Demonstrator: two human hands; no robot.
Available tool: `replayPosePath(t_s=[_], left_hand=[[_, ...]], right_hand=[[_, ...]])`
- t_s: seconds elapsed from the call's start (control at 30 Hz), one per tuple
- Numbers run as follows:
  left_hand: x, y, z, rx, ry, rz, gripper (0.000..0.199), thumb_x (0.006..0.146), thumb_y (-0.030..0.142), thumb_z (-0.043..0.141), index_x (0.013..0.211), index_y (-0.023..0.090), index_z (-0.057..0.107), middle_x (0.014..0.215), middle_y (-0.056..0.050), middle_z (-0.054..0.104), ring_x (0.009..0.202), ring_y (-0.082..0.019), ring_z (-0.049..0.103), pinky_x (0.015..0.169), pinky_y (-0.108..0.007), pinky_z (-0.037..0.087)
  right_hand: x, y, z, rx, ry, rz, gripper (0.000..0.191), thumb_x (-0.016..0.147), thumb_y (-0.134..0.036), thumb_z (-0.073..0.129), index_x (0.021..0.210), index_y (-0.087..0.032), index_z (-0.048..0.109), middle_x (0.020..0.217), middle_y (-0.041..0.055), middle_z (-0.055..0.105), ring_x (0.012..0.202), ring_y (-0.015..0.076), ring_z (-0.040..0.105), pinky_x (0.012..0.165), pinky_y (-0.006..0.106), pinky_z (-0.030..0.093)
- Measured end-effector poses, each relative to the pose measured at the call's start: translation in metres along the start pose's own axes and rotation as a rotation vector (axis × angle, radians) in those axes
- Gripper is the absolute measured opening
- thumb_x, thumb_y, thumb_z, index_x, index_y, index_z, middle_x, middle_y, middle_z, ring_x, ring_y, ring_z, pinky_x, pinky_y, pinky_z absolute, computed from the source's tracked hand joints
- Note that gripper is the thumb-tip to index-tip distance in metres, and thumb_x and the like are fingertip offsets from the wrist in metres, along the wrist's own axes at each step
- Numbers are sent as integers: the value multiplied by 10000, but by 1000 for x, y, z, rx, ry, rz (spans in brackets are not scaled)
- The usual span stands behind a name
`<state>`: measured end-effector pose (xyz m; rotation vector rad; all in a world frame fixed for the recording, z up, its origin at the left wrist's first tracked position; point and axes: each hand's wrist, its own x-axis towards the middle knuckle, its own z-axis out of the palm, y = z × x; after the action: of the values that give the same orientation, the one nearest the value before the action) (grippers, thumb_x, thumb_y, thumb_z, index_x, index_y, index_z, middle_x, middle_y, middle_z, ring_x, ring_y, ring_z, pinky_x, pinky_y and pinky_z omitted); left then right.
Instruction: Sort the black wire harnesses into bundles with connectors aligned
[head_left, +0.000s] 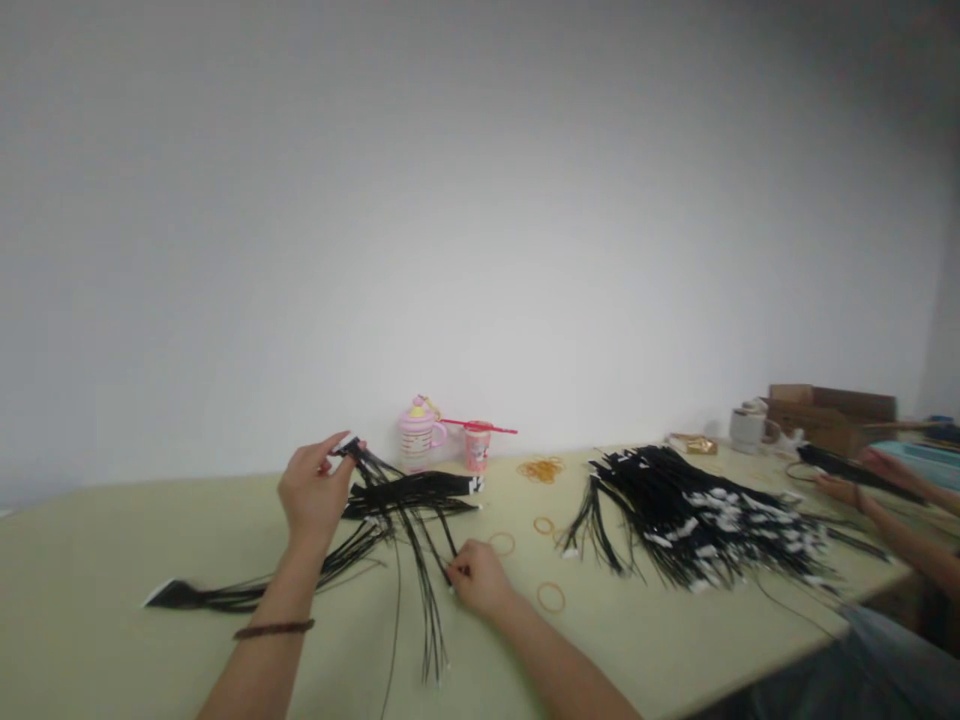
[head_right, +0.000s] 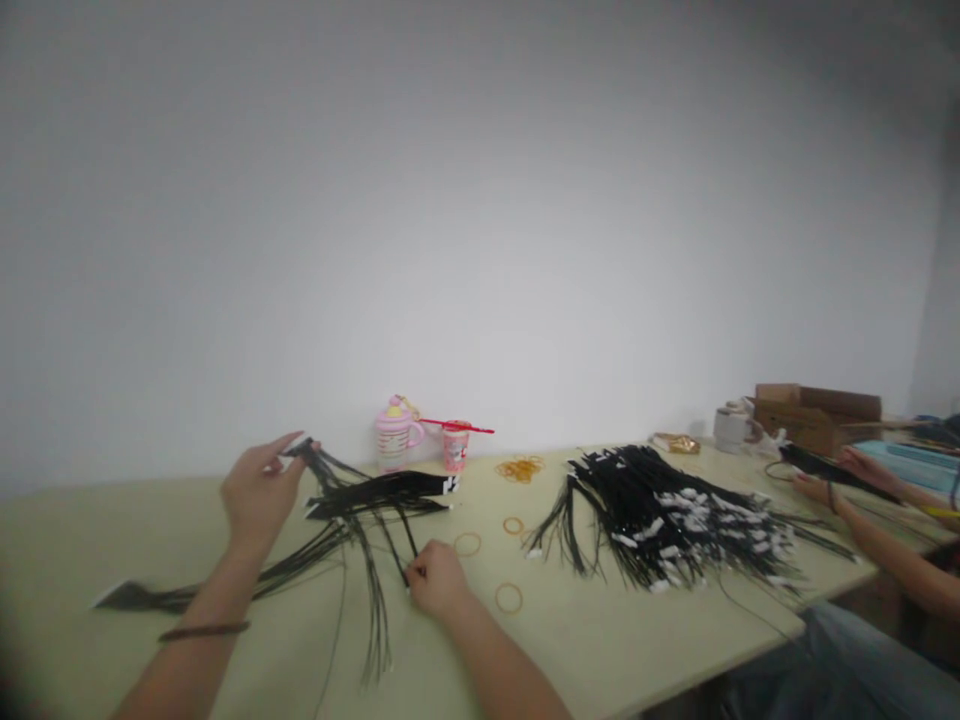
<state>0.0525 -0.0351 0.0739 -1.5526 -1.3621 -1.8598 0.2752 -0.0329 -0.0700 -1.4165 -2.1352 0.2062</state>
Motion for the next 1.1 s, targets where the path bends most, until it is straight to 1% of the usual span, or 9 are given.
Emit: replayPosePath(t_s=[0.13, 0.27, 0.47, 0.57, 0.77, 0.87, 0.93, 1.1], left_hand=[[-13, -7, -1, 1, -35, -58, 392, 795, 438, 528, 1016, 139, 654, 661, -9, 497, 595, -129, 465, 605, -236, 406], [-21, -12, -4, 35, -37, -31, 393, 806, 422, 523, 1028, 123, 647, 658, -15, 507, 596, -132, 473, 603, -237, 404], [-19, -7, -5, 69, 8, 18, 354, 805, 410, 534, 991, 138, 663, 662, -16, 496, 599, -130, 457, 621, -240, 390], [-21, -10, -3, 70, 22, 40, 363, 800, 419, 546, 995, 138, 667, 674, -20, 503, 598, -133, 460, 616, -250, 392], [-24, -18, -1, 64, -9, 15, 369, 802, 433, 528, 1019, 159, 647, 709, -33, 518, 626, -157, 491, 635, -286, 414], [-22, -16, -4, 61, -22, 13, 392, 807, 429, 521, 1020, 125, 647, 720, -50, 522, 631, -153, 482, 640, -289, 414], [-21, -15, -5, 51, -11, 7, 389, 795, 424, 533, 983, 108, 660, 700, -47, 515, 610, -143, 467, 618, -282, 410], [-19, -17, -3, 15, 27, 9, 348, 766, 407, 561, 920, 116, 675, 658, -25, 496, 579, -136, 456, 588, -268, 407]], right_hand=[[0, 5, 3, 15, 26, 3, 237, 884, -318, 520, 1026, -138, 582, 1036, 62, 601, 926, 178, 585, 812, 388, 485], [1, 7, 3, 20, 35, 7, 235, 880, -318, 527, 1018, -136, 583, 1023, 59, 603, 913, 176, 587, 802, 383, 488], [3, 7, -1, 16, 62, 61, 246, 886, -314, 519, 1049, -138, 575, 1041, 61, 601, 905, 173, 593, 791, 376, 498], [4, 7, -2, 24, 75, 96, 247, 888, -312, 516, 1057, -140, 572, 1042, 62, 600, 896, 169, 596, 783, 371, 503], [6, 9, -4, 18, 98, 142, 253, 888, -319, 516, 1061, -143, 572, 1058, 64, 596, 914, 177, 591, 796, 378, 498], [6, 11, -3, 0, 96, 144, 249, 888, -318, 516, 1059, -147, 573, 1061, 66, 595, 918, 175, 589, 801, 380, 496], [5, 13, -3, -9, 94, 144, 251, 888, -316, 516, 1063, -146, 571, 1062, 67, 594, 920, 175, 589, 801, 381, 496], [5, 12, -5, -12, 94, 144, 262, 886, -312, 519, 1083, -145, 565, 1089, 69, 587, 944, 186, 586, 813, 392, 494]])
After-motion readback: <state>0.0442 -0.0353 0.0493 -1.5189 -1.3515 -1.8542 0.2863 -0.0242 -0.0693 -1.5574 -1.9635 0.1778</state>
